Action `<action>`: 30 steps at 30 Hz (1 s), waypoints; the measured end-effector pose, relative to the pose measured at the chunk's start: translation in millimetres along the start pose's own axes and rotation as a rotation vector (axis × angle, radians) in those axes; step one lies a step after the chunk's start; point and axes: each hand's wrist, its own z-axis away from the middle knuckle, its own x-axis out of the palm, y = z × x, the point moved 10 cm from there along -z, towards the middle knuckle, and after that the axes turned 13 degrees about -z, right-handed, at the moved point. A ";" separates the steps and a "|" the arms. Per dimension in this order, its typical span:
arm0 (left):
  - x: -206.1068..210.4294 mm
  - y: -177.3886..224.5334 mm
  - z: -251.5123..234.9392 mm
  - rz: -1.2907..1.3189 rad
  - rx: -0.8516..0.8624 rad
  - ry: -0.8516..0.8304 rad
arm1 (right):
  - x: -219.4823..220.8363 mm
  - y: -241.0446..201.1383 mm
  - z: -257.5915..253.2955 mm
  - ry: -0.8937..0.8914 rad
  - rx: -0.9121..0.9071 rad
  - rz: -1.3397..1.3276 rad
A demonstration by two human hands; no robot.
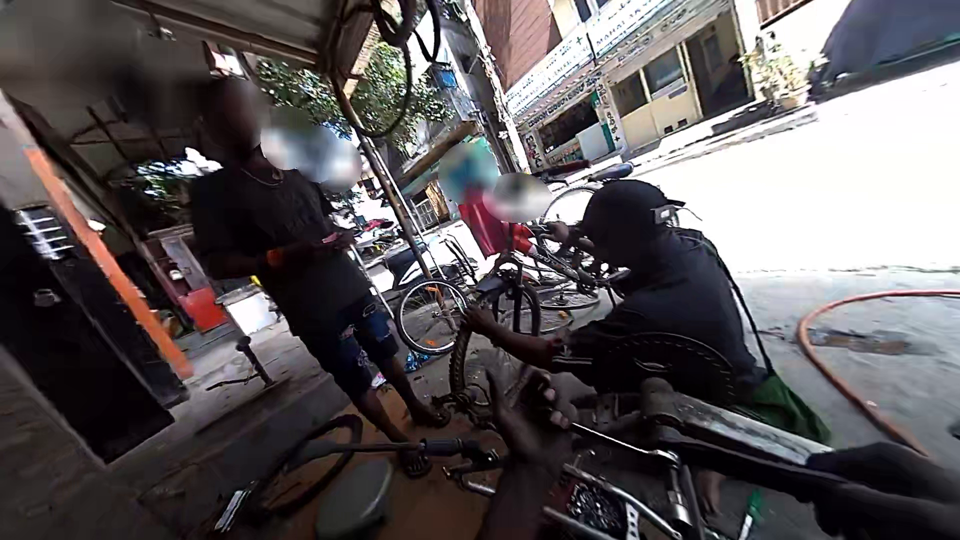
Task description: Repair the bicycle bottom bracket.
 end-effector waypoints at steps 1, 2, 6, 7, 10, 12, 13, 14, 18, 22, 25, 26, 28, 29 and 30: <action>-0.3 -2.0 -1.6 -0.011 -0.010 -0.058 | -16.5 33.3 -4.8 -0.006 -0.023 -0.062; 0.0 -5.1 -0.9 -0.039 -0.012 -0.097 | -25.7 53.7 -0.9 0.048 0.052 -0.070; 6.0 -10.4 0.7 -0.091 0.007 -0.168 | -33.5 51.5 12.0 0.208 0.177 0.087; 6.3 -10.0 0.9 -0.092 0.014 -0.165 | -33.7 50.4 11.6 0.215 0.156 0.108; 6.7 -8.8 0.4 -0.108 0.042 -0.162 | -32.2 48.1 9.7 0.209 0.106 0.152; 9.5 -8.2 0.3 -0.143 0.054 -0.146 | -31.3 47.2 9.9 0.199 0.110 0.165; 11.3 -7.7 0.1 -0.159 0.054 -0.147 | -30.9 47.0 10.2 0.199 0.115 0.173; 13.2 -7.2 -0.1 -0.174 0.055 -0.156 | -30.9 46.7 10.3 0.202 0.116 0.185; 18.4 -3.3 -1.2 -0.219 0.063 -0.198 | -31.1 42.9 10.6 0.221 0.099 0.238; 30.4 2.2 -5.2 -0.220 0.060 -0.265 | -29.6 39.6 10.5 0.223 0.076 0.245; 40.0 5.5 -8.1 -0.249 0.070 -0.303 | -28.7 39.1 10.5 0.210 0.069 0.260; 42.8 6.5 -9.1 -0.273 0.074 -0.314 | -28.5 39.1 10.3 0.207 0.070 0.262; 49.6 7.2 -9.8 -0.290 0.078 -0.360 | -28.8 38.5 10.5 0.209 0.062 0.257; 52.6 7.6 -9.9 -0.303 0.083 -0.364 | -29.2 38.1 10.5 0.212 0.057 0.258; 55.9 8.1 -9.5 -0.313 0.086 -0.369 | -29.0 37.9 10.5 0.212 0.052 0.262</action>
